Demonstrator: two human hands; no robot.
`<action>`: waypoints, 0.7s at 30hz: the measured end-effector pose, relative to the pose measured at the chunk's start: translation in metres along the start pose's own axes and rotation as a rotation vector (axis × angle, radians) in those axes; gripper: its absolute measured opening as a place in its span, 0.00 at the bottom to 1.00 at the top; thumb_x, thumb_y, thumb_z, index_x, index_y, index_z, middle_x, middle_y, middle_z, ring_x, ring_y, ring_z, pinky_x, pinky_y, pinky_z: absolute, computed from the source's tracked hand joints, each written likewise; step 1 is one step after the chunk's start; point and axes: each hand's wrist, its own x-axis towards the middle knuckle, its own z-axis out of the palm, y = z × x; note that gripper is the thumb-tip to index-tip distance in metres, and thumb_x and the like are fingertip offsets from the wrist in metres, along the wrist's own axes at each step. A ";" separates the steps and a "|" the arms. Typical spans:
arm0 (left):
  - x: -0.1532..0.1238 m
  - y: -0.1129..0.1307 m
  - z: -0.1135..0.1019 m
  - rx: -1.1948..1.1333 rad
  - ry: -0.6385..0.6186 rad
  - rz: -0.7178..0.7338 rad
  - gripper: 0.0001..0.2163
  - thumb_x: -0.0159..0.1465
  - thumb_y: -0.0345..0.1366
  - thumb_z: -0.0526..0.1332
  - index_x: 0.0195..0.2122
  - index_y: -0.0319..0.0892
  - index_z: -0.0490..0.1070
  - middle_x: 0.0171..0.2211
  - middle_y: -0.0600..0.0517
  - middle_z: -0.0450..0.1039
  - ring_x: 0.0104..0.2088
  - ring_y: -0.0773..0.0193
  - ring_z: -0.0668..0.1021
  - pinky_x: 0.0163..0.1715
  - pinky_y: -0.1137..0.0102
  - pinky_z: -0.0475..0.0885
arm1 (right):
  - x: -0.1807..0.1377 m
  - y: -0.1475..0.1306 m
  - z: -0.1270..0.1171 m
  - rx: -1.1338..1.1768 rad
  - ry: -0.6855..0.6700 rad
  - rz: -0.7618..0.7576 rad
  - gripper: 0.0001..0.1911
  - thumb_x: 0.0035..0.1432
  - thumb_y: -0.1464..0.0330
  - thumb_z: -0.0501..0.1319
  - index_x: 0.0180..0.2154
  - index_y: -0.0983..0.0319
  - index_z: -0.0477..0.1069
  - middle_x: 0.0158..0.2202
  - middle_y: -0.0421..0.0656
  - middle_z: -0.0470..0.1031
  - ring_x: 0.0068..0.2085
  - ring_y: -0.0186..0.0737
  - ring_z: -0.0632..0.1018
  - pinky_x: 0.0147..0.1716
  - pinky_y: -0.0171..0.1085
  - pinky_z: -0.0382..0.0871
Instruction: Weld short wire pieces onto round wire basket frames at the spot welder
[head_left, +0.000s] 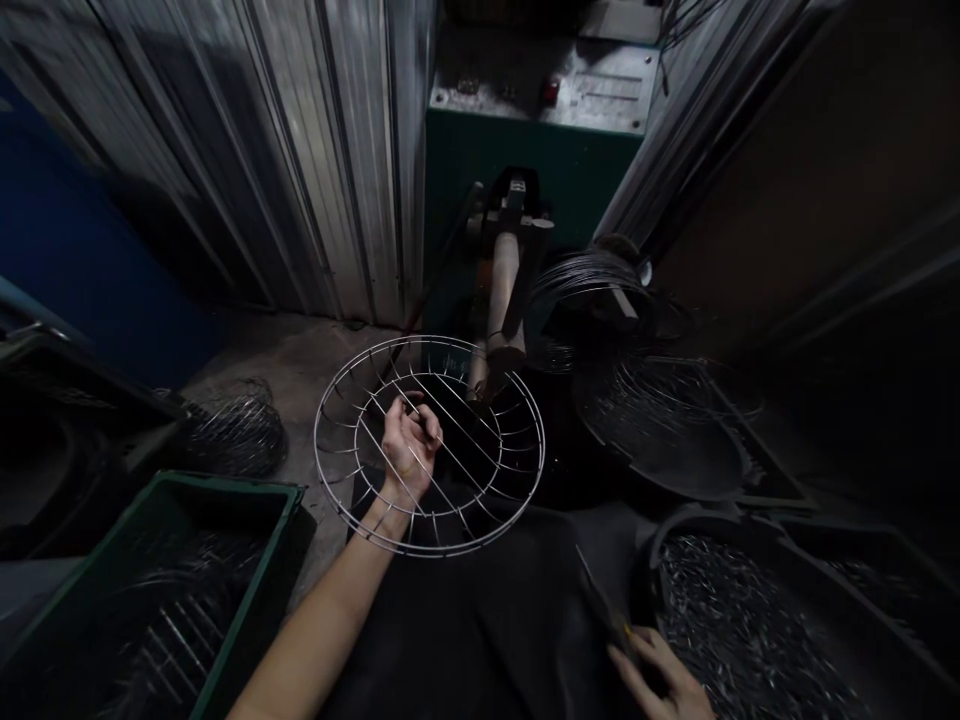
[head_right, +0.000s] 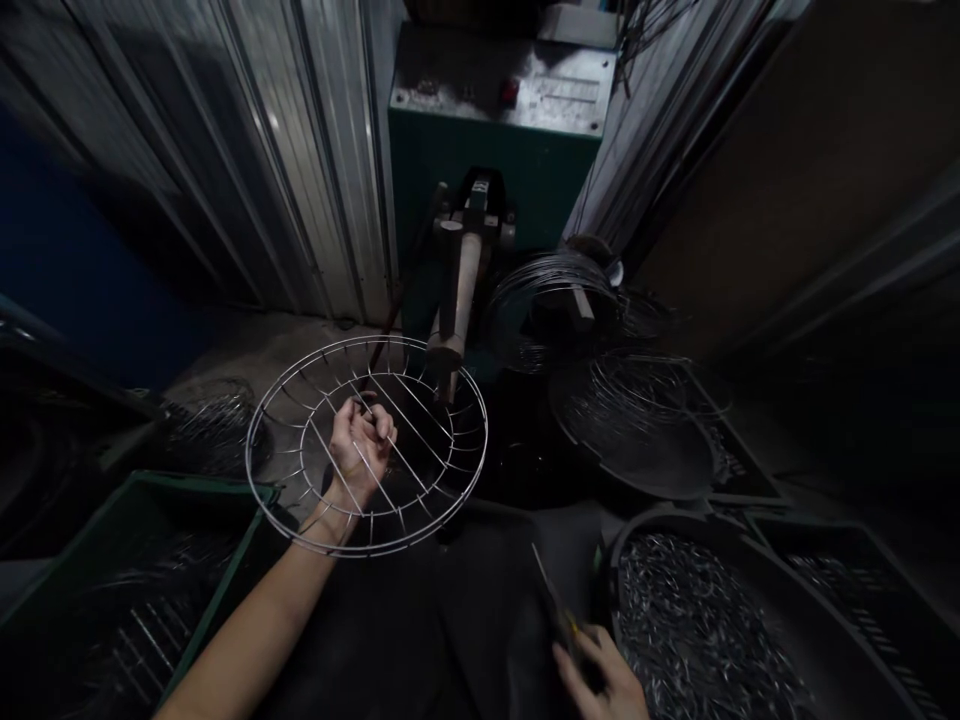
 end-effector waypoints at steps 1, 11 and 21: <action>0.000 0.000 0.001 0.000 0.009 -0.003 0.12 0.63 0.44 0.51 0.34 0.42 0.65 0.14 0.57 0.60 0.13 0.71 0.61 0.13 0.78 0.55 | 0.014 -0.013 -0.007 0.040 -0.027 0.004 0.17 0.50 0.51 0.60 0.34 0.54 0.79 0.37 0.45 0.76 0.40 0.48 0.79 0.39 0.38 0.75; 0.000 -0.001 0.005 0.020 0.057 -0.048 0.11 0.63 0.44 0.51 0.35 0.42 0.63 0.14 0.57 0.59 0.12 0.71 0.60 0.13 0.78 0.52 | 0.142 -0.117 -0.009 0.022 -0.169 -0.333 0.17 0.47 0.52 0.64 0.35 0.57 0.77 0.43 0.45 0.68 0.46 0.46 0.73 0.48 0.43 0.68; 0.003 0.000 0.002 0.030 0.034 -0.074 0.12 0.64 0.44 0.48 0.35 0.42 0.63 0.14 0.58 0.59 0.12 0.71 0.59 0.12 0.79 0.50 | 0.153 -0.120 0.001 0.043 -0.220 -0.393 0.16 0.51 0.53 0.63 0.35 0.58 0.76 0.43 0.45 0.66 0.45 0.45 0.72 0.46 0.42 0.68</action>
